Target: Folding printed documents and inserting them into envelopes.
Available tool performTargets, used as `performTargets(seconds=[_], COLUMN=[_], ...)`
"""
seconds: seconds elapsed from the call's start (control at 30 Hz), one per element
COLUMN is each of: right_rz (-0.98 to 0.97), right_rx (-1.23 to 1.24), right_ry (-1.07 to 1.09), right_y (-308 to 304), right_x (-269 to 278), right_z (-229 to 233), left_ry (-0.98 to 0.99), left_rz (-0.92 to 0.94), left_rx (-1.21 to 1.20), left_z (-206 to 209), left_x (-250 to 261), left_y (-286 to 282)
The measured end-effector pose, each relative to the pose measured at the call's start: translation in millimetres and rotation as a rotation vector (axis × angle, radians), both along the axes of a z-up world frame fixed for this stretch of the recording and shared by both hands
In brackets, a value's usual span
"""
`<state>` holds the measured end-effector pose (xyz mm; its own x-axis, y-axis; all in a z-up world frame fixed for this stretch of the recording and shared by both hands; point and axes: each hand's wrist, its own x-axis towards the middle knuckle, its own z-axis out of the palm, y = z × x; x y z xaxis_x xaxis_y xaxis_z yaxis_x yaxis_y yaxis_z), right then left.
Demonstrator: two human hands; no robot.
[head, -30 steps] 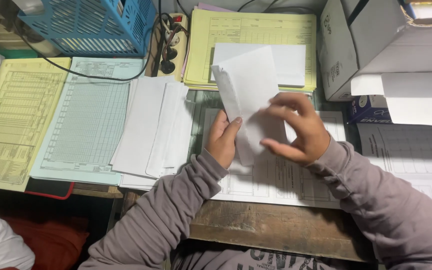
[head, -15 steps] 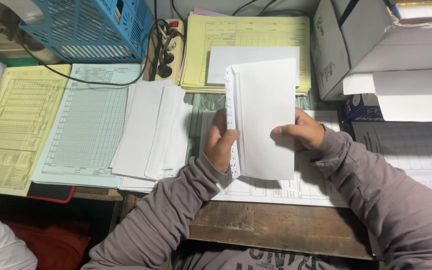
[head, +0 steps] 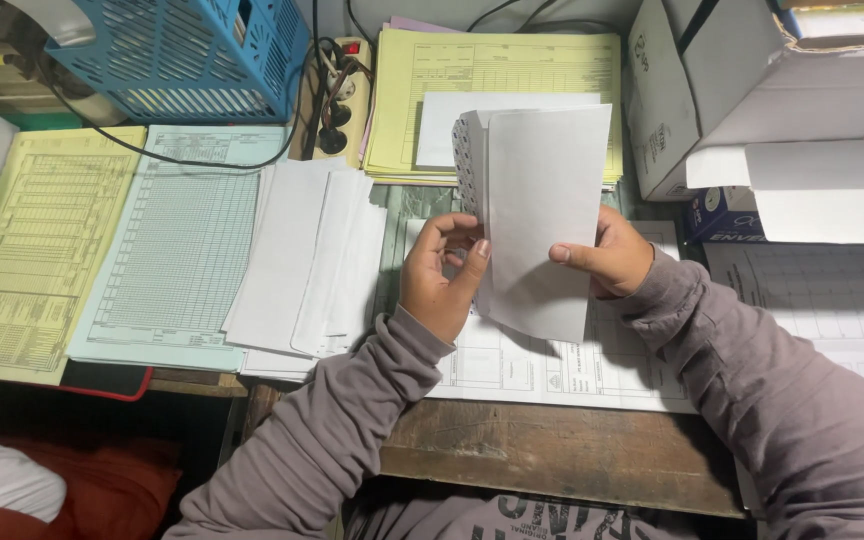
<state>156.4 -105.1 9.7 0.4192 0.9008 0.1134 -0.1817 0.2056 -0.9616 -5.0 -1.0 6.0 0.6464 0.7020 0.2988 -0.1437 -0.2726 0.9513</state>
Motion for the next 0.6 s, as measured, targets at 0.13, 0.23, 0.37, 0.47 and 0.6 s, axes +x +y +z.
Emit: performTargets(seconds=[0.13,0.23,0.37,0.47,0.6], right_rz=[-0.002,-0.013,-0.034,-0.059,-0.123], right_rx=[0.017,0.014,0.015,0.036,0.071], right_ry=[0.006,-0.013,-0.094,-0.169,-0.213], right_y=[1,2,6,9,5], right_x=[4,4,16,16,44], right_z=[-11,-10,-19,-11,-68], left_ry=[-0.088,-0.121,-0.120,-0.110,-0.093], left_rz=[-0.061,-0.060,-0.071,-0.053,-0.013], left_rx=[-0.163,-0.249,-0.273,-0.293,-0.330], left_z=[-3,-15,-24,-17,-12], left_x=[6,7,8,7,3], left_y=[-1,2,6,6,8])
